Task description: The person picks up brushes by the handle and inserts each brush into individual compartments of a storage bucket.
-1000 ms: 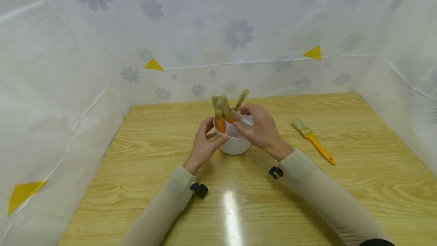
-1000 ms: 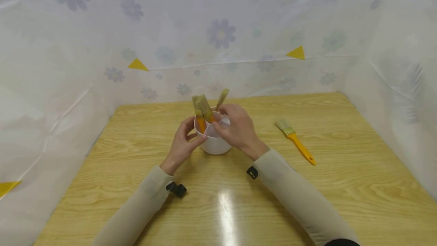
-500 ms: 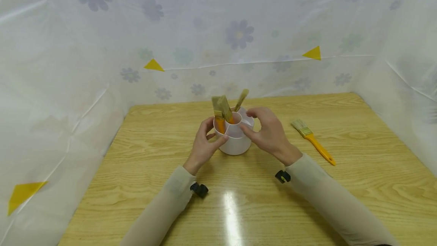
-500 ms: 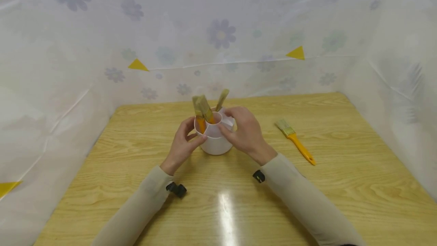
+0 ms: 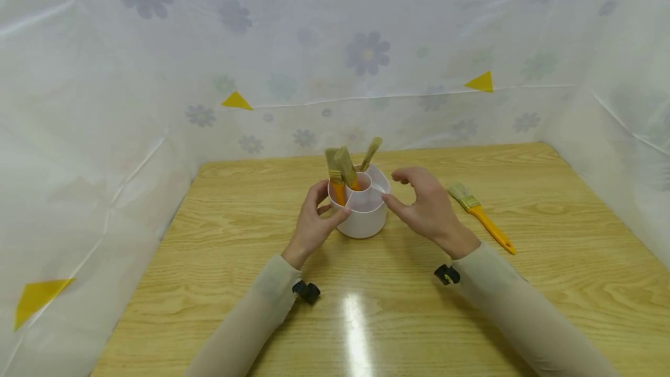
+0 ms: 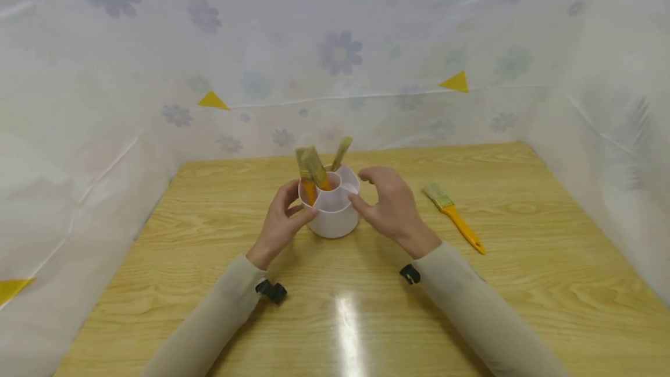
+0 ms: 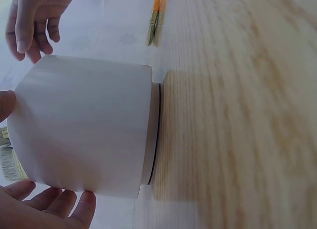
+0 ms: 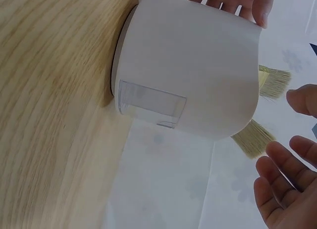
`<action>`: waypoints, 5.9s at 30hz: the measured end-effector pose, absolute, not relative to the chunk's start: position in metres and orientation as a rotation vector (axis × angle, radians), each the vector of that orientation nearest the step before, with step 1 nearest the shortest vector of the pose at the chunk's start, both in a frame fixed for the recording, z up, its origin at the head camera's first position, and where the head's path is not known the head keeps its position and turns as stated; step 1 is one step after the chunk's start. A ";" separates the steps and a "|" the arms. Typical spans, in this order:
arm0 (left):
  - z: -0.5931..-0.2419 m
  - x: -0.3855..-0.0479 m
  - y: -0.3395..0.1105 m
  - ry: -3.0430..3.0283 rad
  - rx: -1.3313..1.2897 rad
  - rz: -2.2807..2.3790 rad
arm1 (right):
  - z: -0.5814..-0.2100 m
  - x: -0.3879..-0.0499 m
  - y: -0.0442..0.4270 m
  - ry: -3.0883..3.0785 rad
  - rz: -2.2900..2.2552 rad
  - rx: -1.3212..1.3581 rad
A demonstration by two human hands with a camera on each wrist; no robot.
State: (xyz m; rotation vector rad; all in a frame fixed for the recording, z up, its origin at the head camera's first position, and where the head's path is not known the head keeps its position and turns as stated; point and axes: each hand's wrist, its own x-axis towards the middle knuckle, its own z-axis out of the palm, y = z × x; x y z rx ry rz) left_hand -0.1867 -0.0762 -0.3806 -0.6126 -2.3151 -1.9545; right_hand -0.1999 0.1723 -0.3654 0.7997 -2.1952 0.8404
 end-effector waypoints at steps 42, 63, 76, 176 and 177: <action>-0.408 -0.203 -0.073 -2.311 -0.582 -1.953 | -0.359 -0.183 0.218 -2.234 0.740 0.704; -0.411 -0.204 -0.073 -2.295 -0.563 -1.951 | -0.355 -0.184 0.237 -2.298 0.730 0.632; -0.411 -0.203 -0.074 -2.288 -0.579 -1.936 | -0.354 -0.188 0.258 -2.392 0.764 0.646; -0.393 -0.194 -0.073 -2.291 -0.611 -1.999 | -0.385 -0.207 0.331 -3.220 0.673 0.327; -0.397 -0.196 -0.073 -2.289 -0.605 -1.997 | -0.385 -0.207 0.331 -3.221 0.669 0.327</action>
